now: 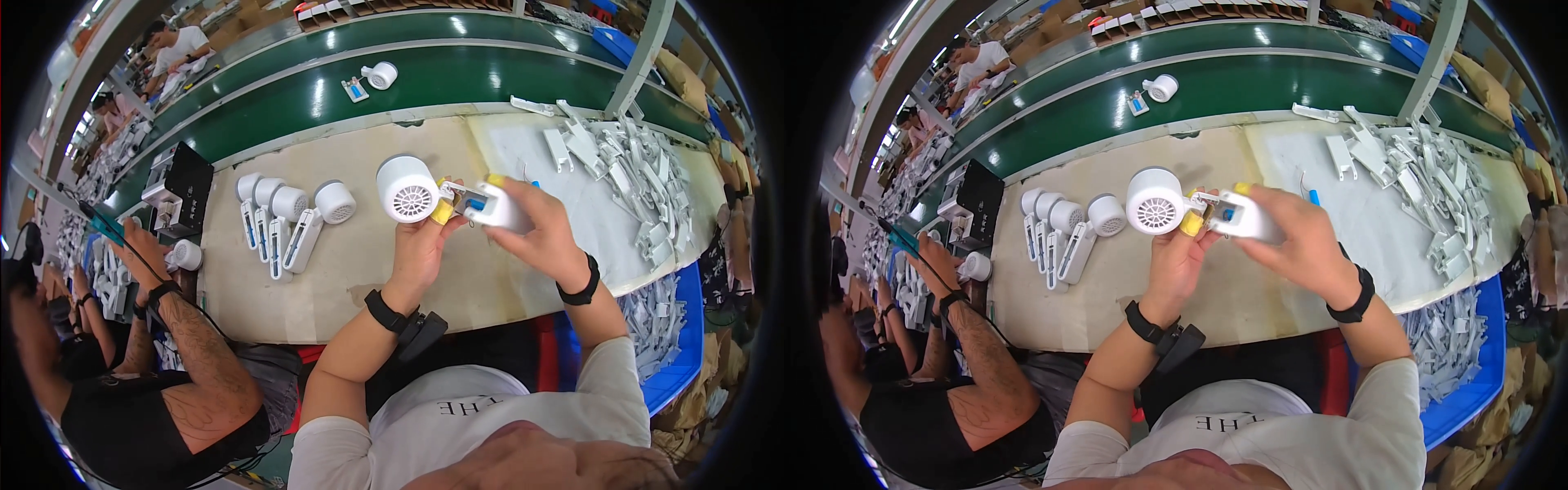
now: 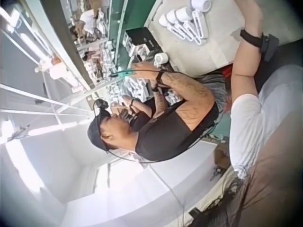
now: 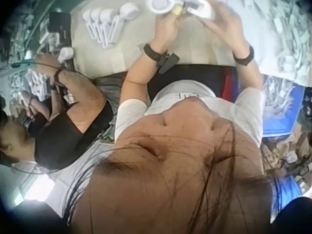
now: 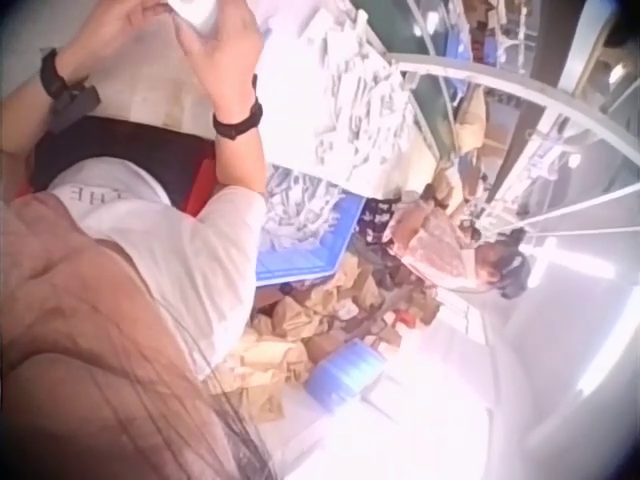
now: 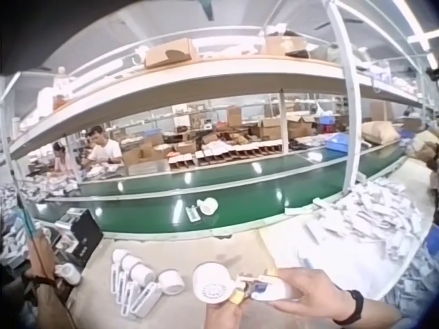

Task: The person assembles a handheld fan by joining the fan head to the handle, inserting a battery, and snapping a plastic cover into place. They repeat this process multiple times, placing each completed fan on the table.

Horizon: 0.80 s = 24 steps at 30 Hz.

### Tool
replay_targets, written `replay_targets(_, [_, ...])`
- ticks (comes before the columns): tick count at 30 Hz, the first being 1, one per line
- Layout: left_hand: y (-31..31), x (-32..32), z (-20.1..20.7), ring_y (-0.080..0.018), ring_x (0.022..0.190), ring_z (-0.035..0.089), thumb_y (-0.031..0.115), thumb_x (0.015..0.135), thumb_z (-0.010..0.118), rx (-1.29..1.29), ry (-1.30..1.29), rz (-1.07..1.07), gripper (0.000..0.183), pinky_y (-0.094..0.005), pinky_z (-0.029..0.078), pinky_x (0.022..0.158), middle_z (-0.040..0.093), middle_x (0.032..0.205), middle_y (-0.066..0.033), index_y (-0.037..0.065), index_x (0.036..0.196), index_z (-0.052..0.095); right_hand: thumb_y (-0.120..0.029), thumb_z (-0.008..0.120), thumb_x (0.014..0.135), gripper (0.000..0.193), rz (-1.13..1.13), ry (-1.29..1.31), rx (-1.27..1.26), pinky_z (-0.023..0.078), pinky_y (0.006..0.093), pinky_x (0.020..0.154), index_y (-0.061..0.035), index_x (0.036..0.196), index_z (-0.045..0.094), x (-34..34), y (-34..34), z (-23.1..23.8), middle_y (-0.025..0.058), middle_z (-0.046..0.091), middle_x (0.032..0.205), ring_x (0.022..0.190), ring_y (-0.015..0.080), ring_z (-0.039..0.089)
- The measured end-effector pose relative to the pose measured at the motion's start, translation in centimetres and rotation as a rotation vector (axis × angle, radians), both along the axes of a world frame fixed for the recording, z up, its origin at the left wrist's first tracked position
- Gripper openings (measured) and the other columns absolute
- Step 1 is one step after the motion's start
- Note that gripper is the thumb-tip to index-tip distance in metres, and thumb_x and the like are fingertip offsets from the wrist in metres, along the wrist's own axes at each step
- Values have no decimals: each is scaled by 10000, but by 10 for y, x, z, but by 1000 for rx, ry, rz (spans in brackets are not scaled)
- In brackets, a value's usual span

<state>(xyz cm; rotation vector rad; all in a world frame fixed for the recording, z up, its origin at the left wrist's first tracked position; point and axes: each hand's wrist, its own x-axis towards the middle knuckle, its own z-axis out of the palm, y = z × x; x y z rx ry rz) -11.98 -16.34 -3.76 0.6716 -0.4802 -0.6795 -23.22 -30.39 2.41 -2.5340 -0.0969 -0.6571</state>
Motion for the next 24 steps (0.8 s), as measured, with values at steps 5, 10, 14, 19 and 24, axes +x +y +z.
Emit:
replay_targets(5, [2,3,-3,-226,1166,487,123,922,486,-24,-1,37,379,-360,415,969,467,1301,-136,5,1277,427,-86,747,649,570,-69,-181,-217,455,386,895,-29,1168,518,2,21,-5,149,554,1197,1100,333,532])
replay_targets(10, [7,-2,1,-188,1135,496,127,916,511,-91,79,50,386,-325,429,939,503,1256,-93,5,1274,435,-107,742,660,564,-85,-179,-238,447,398,910,-23,1170,514,13,35,0,162,519,1241,1126,342,511])
replay_targets(14, [7,-5,-1,-179,1126,501,131,915,517,-97,107,57,376,-318,435,931,515,1236,-77,18,1267,445,-118,737,664,572,-64,-208,-258,462,397,885,-29,1180,508,20,34,-2,172,500,1260,1102,343,523])
replay_targets(19, [7,-5,-8,-158,1049,537,128,901,550,-75,73,97,341,-303,450,892,536,1182,-61,30,1219,476,-135,733,675,591,-28,-182,-138,476,400,852,-42,1206,492,29,28,-9,180,503,1250,1061,357,537])
replay_targets(24, [6,4,-4,-166,1014,555,106,875,581,26,-66,342,319,-330,453,886,551,1152,-69,25,1173,499,-174,717,678,549,-63,-193,-204,475,394,837,-39,1169,513,39,35,-10,171,530,1200,1012,351,547])
